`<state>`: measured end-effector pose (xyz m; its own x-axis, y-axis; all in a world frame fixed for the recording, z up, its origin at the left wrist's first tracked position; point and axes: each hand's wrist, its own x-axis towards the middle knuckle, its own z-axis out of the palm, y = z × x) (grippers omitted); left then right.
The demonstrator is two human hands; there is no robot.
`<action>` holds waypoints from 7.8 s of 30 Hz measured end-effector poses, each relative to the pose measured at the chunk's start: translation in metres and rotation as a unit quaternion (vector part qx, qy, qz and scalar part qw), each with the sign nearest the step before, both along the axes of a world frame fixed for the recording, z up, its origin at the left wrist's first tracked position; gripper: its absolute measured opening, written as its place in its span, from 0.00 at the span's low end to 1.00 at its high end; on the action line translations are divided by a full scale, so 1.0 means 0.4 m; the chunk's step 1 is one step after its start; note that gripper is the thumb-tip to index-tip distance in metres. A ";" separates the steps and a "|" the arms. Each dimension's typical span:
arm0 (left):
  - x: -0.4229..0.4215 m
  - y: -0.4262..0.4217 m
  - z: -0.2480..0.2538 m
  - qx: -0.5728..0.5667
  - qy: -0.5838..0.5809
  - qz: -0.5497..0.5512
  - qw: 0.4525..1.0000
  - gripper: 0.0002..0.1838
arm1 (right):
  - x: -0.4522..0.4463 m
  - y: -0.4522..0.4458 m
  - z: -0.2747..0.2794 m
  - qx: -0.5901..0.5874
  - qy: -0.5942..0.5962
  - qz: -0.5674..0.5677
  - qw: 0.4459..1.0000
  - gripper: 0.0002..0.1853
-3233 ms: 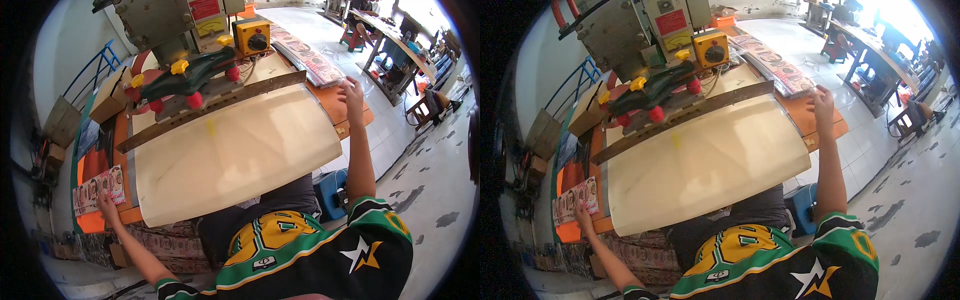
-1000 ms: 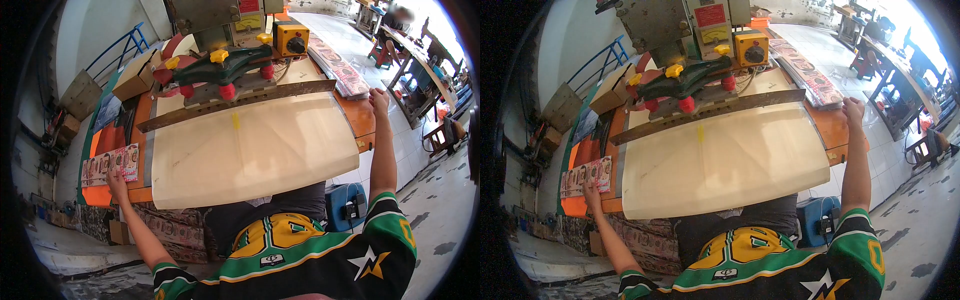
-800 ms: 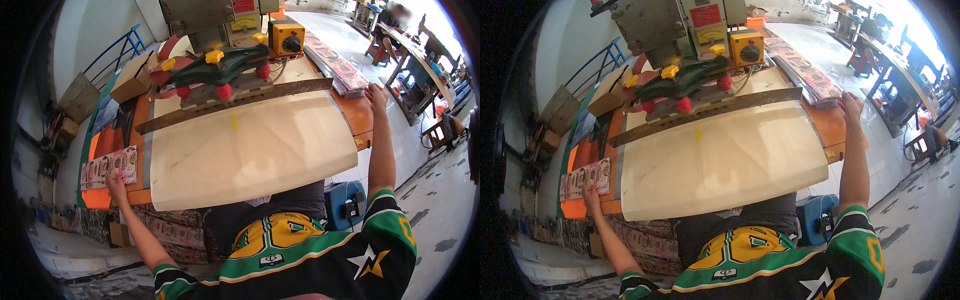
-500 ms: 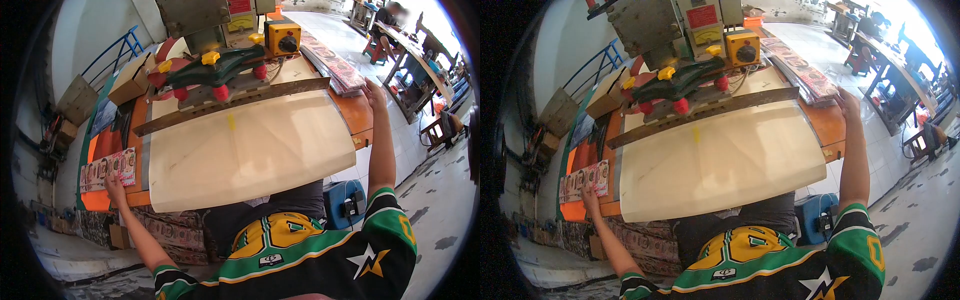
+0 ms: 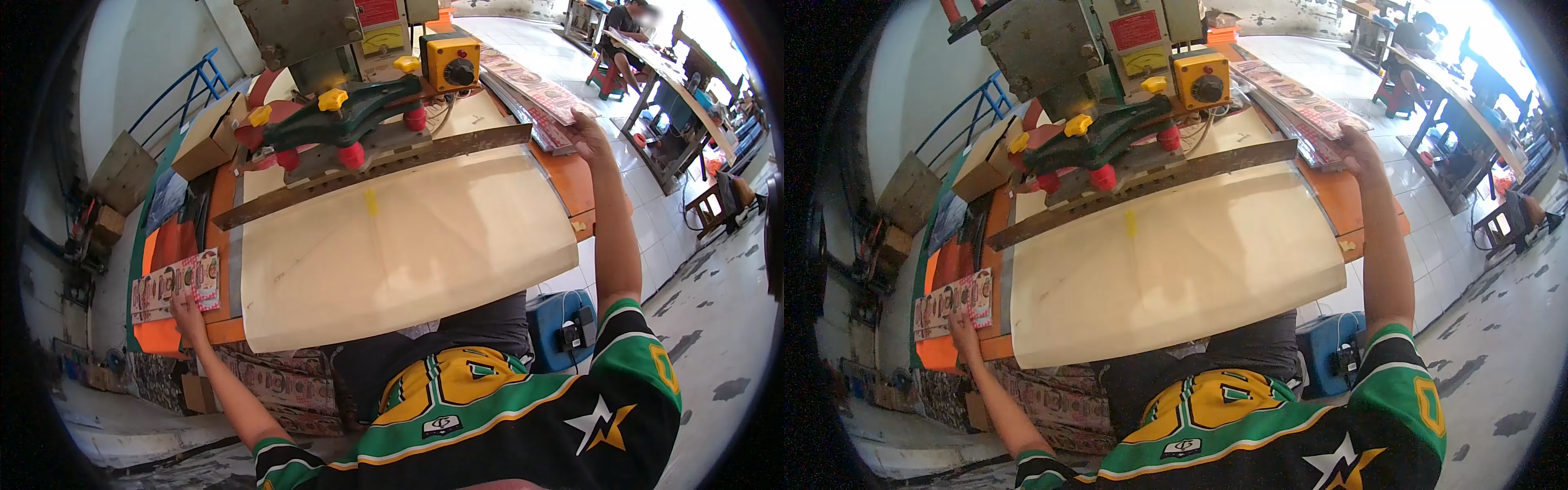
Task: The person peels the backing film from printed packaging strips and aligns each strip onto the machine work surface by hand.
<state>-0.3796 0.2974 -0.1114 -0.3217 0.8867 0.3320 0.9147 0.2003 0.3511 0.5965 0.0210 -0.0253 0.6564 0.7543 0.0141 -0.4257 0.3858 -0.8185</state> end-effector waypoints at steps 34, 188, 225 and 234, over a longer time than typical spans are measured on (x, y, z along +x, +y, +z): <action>0.254 -0.200 0.197 0.380 -0.038 -0.132 0.915 0.19 | -0.165 -0.583 -0.214 0.430 -0.068 0.133 0.890 0.23; 0.579 -0.447 0.273 0.037 -0.800 -0.417 0.431 0.11 | -0.527 -0.290 0.090 0.014 -0.269 0.066 0.961 0.15; 0.536 -0.362 0.176 -0.118 -0.434 -0.344 0.824 0.18 | -0.524 -0.260 0.027 -0.248 -0.366 0.115 0.890 0.17; 0.611 -0.298 0.214 -0.094 -0.251 -0.311 0.912 0.20 | -0.574 -0.158 0.028 -0.409 -0.546 0.000 0.731 0.20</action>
<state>-0.1353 0.1783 -0.0257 0.1939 0.9755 0.1040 0.6059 -0.2024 0.7694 0.3668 -0.0423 -0.0141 0.5901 0.8039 0.0742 0.6540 -0.4221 -0.6278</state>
